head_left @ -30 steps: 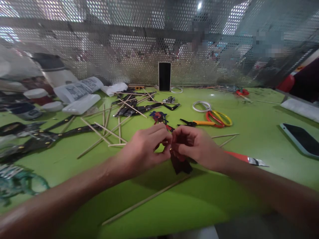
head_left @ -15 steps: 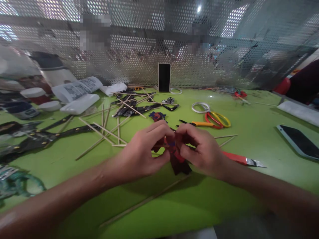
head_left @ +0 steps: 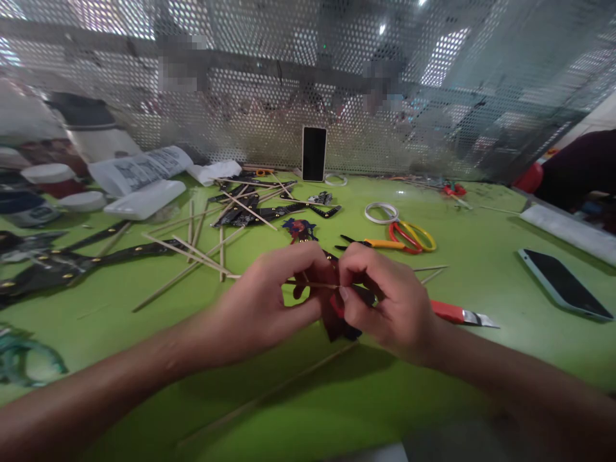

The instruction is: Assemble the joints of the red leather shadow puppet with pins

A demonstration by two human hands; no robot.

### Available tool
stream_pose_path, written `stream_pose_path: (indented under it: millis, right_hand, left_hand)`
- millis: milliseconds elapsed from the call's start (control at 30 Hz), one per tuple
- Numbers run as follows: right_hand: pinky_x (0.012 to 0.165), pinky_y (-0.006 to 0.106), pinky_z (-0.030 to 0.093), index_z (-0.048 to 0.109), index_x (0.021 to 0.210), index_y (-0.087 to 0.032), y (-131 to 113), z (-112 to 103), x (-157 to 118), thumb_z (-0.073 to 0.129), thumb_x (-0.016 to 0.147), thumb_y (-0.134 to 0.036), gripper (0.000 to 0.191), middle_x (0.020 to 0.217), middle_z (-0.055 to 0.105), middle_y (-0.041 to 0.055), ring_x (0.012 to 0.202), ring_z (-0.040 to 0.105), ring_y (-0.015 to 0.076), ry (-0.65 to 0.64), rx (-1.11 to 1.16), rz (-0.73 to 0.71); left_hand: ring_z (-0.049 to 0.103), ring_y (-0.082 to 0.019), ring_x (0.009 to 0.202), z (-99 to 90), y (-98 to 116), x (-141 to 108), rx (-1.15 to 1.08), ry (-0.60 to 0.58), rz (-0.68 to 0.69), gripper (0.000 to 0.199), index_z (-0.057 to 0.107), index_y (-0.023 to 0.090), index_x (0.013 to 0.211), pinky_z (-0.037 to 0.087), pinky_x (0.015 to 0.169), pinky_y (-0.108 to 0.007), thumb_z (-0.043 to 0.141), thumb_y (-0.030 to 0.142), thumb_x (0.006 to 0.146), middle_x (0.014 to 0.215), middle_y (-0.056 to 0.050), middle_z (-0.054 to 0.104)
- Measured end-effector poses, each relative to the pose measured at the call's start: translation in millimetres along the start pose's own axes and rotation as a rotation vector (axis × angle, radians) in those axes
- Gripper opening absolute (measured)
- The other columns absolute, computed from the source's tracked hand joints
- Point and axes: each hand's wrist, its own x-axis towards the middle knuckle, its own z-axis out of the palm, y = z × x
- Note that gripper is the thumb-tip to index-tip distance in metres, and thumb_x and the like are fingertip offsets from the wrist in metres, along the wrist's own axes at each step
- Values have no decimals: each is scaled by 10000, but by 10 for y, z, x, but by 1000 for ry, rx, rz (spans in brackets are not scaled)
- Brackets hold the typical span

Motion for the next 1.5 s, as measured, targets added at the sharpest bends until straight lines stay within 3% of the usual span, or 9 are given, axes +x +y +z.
stream_pose_path:
  millis: [467,733,1133,1233,1500]
  right_hand:
    - [555,182,342,487,847,-181,-83,-38,11,542,828,-79,118,759,492,-45,627,407,55,10,-50,-15]
    - [598,208,378,504,845,-175,-43,-45,61,506,859,-66,110,756,526,-13,647,442,80,32,-172,-94]
    - [676,241,447,555,943,-144,105,-30,50,535,868,-29,138,820,560,25,740,521,110,80,-224,-269]
    - [653,244,430,553,903,-156,91,-23,48,544,867,-53,109,802,558,14,713,501,107,70,-201,-188]
    - [534,211,409,540,823,-180,-50,65,45,563,831,-124,61,711,526,-29,604,493,92,75,254,403]
  left_hand:
    - [599,-136,755,6,14,8,-52,0,14,63,623,170,831,495,661,-264,583,135,864,855,-23,664]
    - [539,-78,667,-1,-14,42,49,45,93,129,627,161,798,439,602,-189,564,75,871,756,24,617]
    - [559,-85,639,15,26,14,171,28,-29,170,712,134,876,415,567,-179,547,168,902,747,13,684]
    - [554,-91,642,12,18,14,167,29,-55,172,711,130,854,412,568,-184,546,163,889,733,15,683]
    - [616,-116,703,53,-22,27,131,111,-35,129,703,139,864,449,631,-202,575,134,874,782,-13,718]
